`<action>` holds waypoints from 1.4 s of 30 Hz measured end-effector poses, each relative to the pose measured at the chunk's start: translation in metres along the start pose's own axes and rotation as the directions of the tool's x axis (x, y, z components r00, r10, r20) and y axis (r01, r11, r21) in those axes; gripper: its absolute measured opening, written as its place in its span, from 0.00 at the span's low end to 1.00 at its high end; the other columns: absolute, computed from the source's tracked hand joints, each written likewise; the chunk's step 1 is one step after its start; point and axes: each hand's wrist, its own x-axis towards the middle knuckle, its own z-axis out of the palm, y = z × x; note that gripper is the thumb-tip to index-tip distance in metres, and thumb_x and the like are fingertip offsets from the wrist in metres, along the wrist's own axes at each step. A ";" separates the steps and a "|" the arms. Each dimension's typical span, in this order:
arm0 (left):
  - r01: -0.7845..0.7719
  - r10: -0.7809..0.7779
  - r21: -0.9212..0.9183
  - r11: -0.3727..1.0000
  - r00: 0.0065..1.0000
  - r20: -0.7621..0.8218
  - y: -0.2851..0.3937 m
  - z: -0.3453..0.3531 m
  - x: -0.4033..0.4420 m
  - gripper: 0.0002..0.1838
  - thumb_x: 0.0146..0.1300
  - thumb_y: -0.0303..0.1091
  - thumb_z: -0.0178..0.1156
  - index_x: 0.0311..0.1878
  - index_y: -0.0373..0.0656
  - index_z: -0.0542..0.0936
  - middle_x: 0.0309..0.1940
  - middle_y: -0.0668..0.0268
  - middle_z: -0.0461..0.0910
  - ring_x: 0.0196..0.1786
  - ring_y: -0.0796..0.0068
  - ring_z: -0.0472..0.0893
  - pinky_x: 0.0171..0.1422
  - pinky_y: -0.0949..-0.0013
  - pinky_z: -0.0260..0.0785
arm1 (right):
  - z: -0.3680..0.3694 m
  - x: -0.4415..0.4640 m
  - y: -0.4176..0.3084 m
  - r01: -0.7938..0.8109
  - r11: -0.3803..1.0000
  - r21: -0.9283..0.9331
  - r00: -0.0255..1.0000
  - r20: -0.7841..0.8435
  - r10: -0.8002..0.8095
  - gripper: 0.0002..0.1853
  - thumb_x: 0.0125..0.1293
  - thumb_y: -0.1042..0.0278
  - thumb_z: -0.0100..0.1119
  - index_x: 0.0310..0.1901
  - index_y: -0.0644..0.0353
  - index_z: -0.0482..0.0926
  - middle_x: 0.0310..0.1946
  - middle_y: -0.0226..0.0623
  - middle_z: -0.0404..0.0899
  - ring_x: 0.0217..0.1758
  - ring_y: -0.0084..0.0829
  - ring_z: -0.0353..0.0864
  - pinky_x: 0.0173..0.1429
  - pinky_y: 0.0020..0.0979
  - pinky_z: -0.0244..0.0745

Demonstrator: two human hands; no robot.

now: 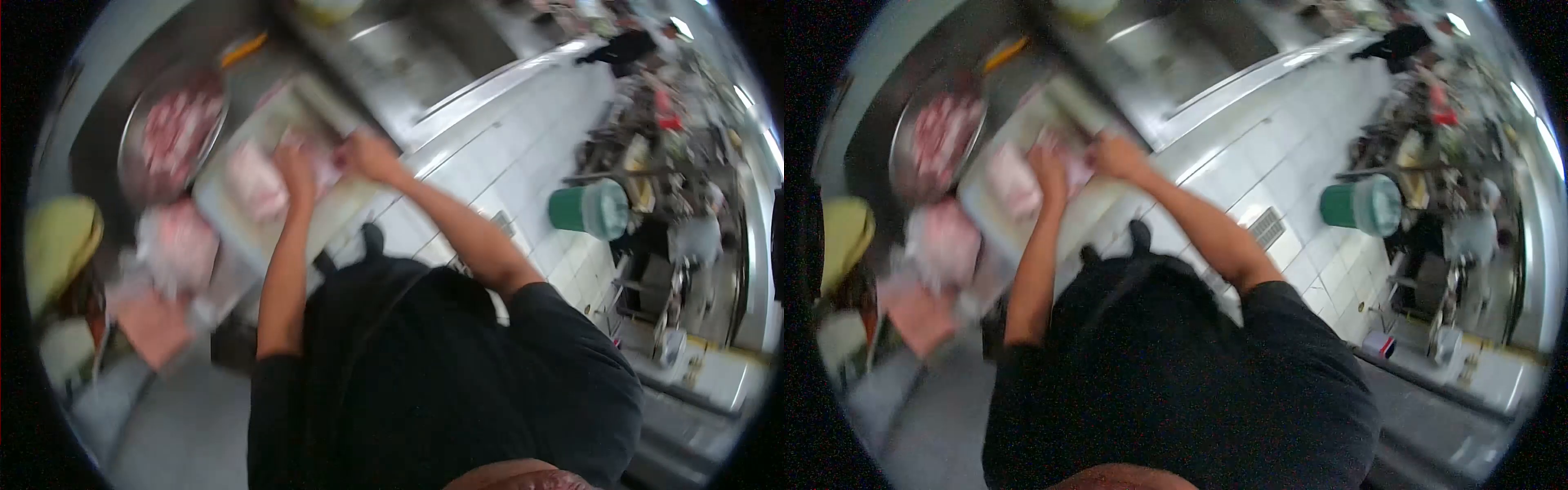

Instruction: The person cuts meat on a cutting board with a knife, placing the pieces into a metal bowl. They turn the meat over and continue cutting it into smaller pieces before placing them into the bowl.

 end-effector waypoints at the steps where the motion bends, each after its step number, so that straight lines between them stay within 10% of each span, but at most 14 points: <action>1: -0.020 0.022 0.027 0.999 0.998 -0.059 0.005 -0.004 -0.001 0.17 0.60 0.27 0.59 0.53 0.35 0.78 0.52 0.46 0.76 0.56 0.45 0.73 0.61 0.47 0.64 | 0.004 -0.012 -0.001 -0.092 0.978 0.185 0.941 -0.305 0.147 0.17 0.67 0.55 0.59 0.44 0.62 0.78 0.40 0.61 0.82 0.45 0.58 0.83 0.48 0.55 0.77; 7: -0.061 0.071 0.098 0.993 0.992 -0.102 0.055 -0.042 -0.019 0.18 0.61 0.32 0.61 0.53 0.38 0.80 0.61 0.49 0.72 0.65 0.45 0.69 0.69 0.47 0.61 | -0.014 -0.067 0.003 -0.218 0.948 0.231 0.919 -0.278 0.279 0.18 0.73 0.56 0.54 0.45 0.66 0.68 0.33 0.69 0.80 0.41 0.71 0.79 0.46 0.61 0.72; 14: -0.200 0.161 0.103 0.974 0.939 0.303 0.077 -0.066 -0.035 0.22 0.51 0.39 0.67 0.49 0.40 0.83 0.63 0.54 0.73 0.69 0.51 0.66 0.71 0.48 0.57 | -0.003 -0.114 -0.011 -0.357 0.904 0.237 0.910 -0.130 0.393 0.16 0.75 0.57 0.54 0.42 0.65 0.69 0.35 0.59 0.83 0.41 0.61 0.83 0.44 0.51 0.75; 23: -0.146 0.177 -0.125 0.981 0.937 0.302 0.113 -0.037 -0.011 0.29 0.52 0.33 0.66 0.59 0.37 0.73 0.55 0.48 0.74 0.62 0.44 0.72 0.66 0.47 0.64 | -0.011 -0.158 -0.016 -0.438 0.742 0.508 0.815 -0.124 0.566 0.16 0.76 0.59 0.54 0.44 0.69 0.73 0.38 0.60 0.84 0.44 0.61 0.84 0.46 0.47 0.77; 30: -0.029 -0.008 0.083 0.996 0.913 0.409 0.112 -0.008 0.004 0.21 0.54 0.21 0.58 0.53 0.31 0.71 0.48 0.41 0.76 0.49 0.41 0.81 0.52 0.49 0.75 | -0.019 -0.176 -0.012 -0.542 0.666 0.513 0.758 -0.044 0.651 0.17 0.76 0.58 0.53 0.43 0.68 0.72 0.34 0.57 0.84 0.38 0.55 0.85 0.42 0.45 0.76; 42: -0.213 0.161 0.039 0.976 0.836 0.525 0.088 -0.070 -0.042 0.26 0.56 0.19 0.57 0.61 0.38 0.75 0.49 0.50 0.80 0.51 0.50 0.80 0.62 0.50 0.67 | -0.004 -0.163 -0.016 -0.354 0.845 0.400 0.918 -0.022 0.395 0.15 0.74 0.60 0.55 0.44 0.66 0.71 0.39 0.60 0.84 0.44 0.62 0.82 0.48 0.51 0.76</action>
